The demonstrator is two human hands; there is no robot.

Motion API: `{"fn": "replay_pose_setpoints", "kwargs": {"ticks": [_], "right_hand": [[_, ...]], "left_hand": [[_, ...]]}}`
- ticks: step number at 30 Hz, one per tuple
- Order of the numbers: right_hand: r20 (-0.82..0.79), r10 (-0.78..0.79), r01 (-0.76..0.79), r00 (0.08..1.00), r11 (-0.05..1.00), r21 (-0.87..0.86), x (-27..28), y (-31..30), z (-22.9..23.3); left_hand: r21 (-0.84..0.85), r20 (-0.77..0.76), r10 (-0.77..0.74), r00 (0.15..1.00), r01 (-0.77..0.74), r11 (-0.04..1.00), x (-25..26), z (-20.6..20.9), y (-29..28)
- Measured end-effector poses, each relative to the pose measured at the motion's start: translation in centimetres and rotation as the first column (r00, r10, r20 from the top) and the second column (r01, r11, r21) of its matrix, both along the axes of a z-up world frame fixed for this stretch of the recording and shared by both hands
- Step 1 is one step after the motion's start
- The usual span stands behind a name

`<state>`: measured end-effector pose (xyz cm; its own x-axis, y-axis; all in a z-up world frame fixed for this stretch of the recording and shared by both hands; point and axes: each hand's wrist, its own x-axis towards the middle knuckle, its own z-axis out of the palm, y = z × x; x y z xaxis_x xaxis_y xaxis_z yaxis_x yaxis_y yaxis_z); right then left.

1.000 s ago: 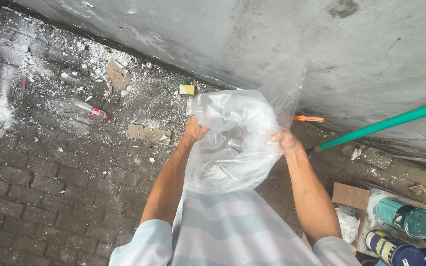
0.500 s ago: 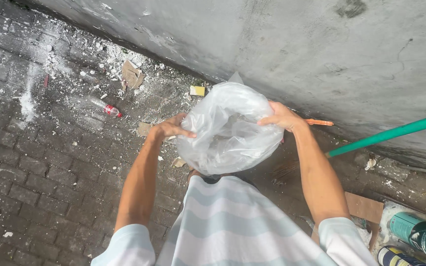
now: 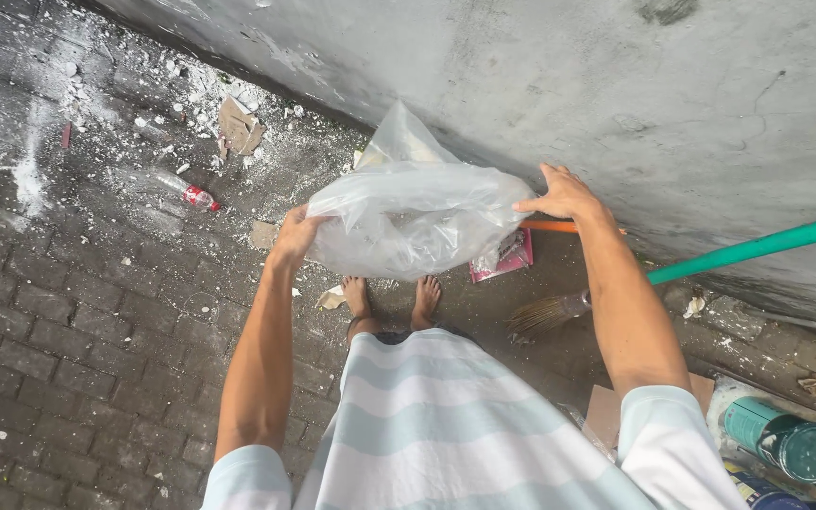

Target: The person sweeps white debris from a paved floor using a broom and a dustpan, then shakes out a plastic bag and empties the collected debris into it.

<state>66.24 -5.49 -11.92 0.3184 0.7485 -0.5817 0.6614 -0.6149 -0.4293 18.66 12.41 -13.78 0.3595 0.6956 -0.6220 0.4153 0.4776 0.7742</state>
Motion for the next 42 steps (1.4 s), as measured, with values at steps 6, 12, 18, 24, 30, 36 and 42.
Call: {"fn": "replay_pose_setpoints", "kwargs": {"ticks": [6, 12, 18, 24, 30, 36, 42], "right_hand": [[0.369, 0.711, -0.198, 0.599, 0.578, -0.792, 0.6, -7.7, -8.9], [0.107, 0.783, -0.193, 0.613, 0.280, -0.940, 0.8, -10.3, -15.8], [0.502, 0.689, -0.251, 0.523, 0.687, -0.682, -1.2, -9.5, -20.0], [0.357, 0.654, -0.334, 0.667, 0.690, -0.642, 5.0, -5.7, -17.2], [0.254, 0.468, -0.145, 0.847, 0.662, -0.735, 9.7, -5.3, -9.3], [0.150, 0.148, -0.002, 0.977, 0.718, -0.696, 9.0, -7.5, -0.7], [0.098, -0.091, 0.130, 0.991, 0.825, -0.550, -0.8, -5.5, 7.8]], "left_hand": [[-0.139, -0.172, -0.236, 0.956, 0.214, 0.967, 0.3, 1.0, -3.9], [-0.141, -0.235, 0.071, 0.969, -0.106, 0.984, -1.6, -2.9, -7.8], [-0.040, -0.054, 0.278, 0.959, -0.280, 0.959, -3.1, -4.3, -9.8], [-0.027, -0.144, 0.373, 0.917, -0.380, 0.925, -5.1, -1.8, -7.7], [0.115, -0.279, 0.432, 0.858, -0.417, 0.902, -9.5, -3.8, -8.1], [0.137, -0.262, 0.554, 0.790, -0.538, 0.832, -13.3, -11.0, -10.8], [0.154, -0.217, 0.561, 0.799, -0.540, 0.828, -12.4, -17.8, -10.9]]}}
